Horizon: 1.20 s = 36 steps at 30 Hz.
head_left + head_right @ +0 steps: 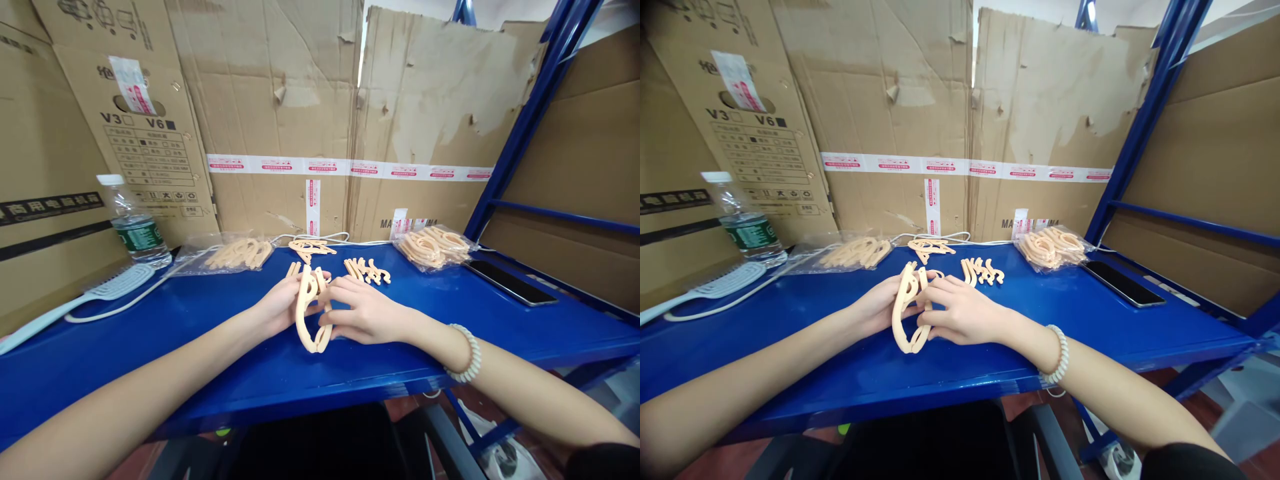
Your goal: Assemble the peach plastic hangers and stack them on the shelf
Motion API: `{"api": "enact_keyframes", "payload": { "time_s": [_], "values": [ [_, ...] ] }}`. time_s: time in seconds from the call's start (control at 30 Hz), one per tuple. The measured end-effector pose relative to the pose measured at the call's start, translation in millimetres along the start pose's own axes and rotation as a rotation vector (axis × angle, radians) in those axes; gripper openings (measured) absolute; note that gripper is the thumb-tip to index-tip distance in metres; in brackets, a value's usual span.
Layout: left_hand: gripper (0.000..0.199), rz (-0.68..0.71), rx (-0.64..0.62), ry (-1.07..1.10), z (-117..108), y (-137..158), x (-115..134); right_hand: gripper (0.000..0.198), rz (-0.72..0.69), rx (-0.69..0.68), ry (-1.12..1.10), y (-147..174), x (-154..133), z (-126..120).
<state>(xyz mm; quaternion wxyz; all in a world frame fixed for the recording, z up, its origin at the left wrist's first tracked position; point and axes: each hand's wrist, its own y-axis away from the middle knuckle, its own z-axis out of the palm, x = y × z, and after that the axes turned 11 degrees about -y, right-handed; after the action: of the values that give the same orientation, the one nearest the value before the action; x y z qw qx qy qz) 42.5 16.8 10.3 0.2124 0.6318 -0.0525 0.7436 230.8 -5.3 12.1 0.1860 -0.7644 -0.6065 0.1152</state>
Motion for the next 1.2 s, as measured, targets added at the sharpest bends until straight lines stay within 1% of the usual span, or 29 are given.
{"api": "enact_keyframes", "payload": {
  "time_s": [0.07, 0.2, 0.23, 0.37, 0.47, 0.57, 0.67, 0.77, 0.9, 1.03, 1.2],
  "values": [
    [0.019, 0.006, 0.051, 0.008, 0, 1, 0, 0.024, 0.010, 0.003, 0.012, 0, 3, 1],
    [0.042, 0.003, 0.122, -0.022, -2, 2, -2, 0.024, 0.025, 0.007, 0.086, 0, 7, 4],
    [0.042, 0.009, 0.125, -0.053, -2, 3, -3, 0.024, 0.023, 0.006, 0.111, 0, 8, 5],
    [0.023, 0.085, 0.088, -0.289, 0, 7, -3, 0.020, 0.001, 0.007, 0.180, 0, 10, 4],
    [0.019, 0.115, 0.059, -0.417, 0, 10, 2, 0.019, -0.005, 0.026, 0.198, 1, 10, 1],
    [0.014, 0.105, 0.077, -0.479, -3, 12, 10, 0.019, -0.001, 0.072, 0.239, 0, 10, -1],
    [0.012, 0.109, 0.092, -0.488, -5, 15, 17, 0.016, 0.001, 0.127, 0.294, 1, 11, -1],
    [0.012, 0.111, 0.107, -0.463, -6, 17, 19, 0.015, 0.021, 0.160, 0.302, 3, 13, -1],
    [0.012, 0.128, 0.154, -0.402, -8, 15, 20, 0.015, 0.122, 0.204, 0.251, 6, 15, -4],
    [0.013, 0.192, 0.213, -0.336, -11, 12, 18, 0.012, 0.253, 0.179, 0.232, 6, 16, -4],
    [0.007, 0.290, 0.253, -0.250, -4, 13, 10, 0.010, 0.313, 0.156, 0.298, 5, 15, 1]
  ]
}}
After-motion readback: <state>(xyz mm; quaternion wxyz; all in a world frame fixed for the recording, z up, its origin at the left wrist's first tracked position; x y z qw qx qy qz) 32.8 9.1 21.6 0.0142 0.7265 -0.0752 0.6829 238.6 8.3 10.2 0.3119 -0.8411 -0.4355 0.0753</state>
